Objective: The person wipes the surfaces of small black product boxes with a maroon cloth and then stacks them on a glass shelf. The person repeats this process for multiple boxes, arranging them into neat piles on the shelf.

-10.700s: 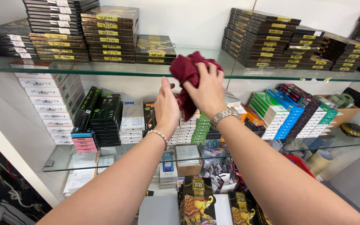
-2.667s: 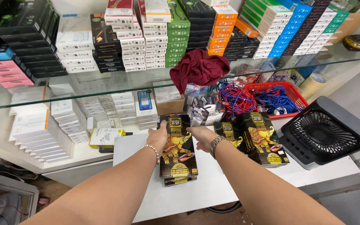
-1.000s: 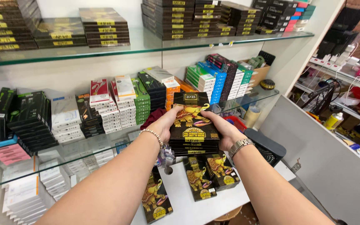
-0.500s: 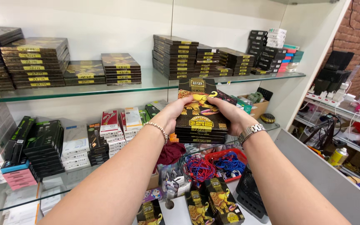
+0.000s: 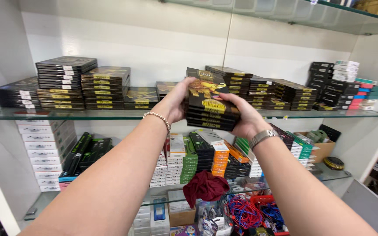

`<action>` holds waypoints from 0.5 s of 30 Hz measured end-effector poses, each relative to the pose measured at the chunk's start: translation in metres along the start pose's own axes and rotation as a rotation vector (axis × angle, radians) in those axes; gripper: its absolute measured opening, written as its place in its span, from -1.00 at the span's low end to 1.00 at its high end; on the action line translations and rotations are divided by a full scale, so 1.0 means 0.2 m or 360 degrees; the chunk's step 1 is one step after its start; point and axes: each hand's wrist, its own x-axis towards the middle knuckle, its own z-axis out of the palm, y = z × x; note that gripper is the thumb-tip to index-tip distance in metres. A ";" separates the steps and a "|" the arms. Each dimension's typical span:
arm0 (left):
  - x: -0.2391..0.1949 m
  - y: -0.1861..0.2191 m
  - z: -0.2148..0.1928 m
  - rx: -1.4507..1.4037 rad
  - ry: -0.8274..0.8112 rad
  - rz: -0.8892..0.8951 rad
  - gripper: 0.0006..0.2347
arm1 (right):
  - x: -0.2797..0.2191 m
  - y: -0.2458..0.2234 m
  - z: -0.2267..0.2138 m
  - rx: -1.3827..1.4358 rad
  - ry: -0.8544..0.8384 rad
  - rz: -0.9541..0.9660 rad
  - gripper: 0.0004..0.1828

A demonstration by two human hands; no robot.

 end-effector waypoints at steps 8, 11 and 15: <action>-0.04 0.00 -0.13 0.0399 0.0750 0.0769 -0.45 | 0.56 -0.14 0.18 -0.0303 0.0035 0.0247 -0.73; 0.04 0.05 -0.20 0.0332 0.0764 0.0862 -0.49 | 0.72 -0.17 0.21 -0.0294 -0.0061 0.0201 -0.66; 0.15 0.14 -0.27 0.0253 0.0855 0.0719 -0.51 | 0.87 -0.17 0.24 -0.0243 0.0018 0.0048 -0.30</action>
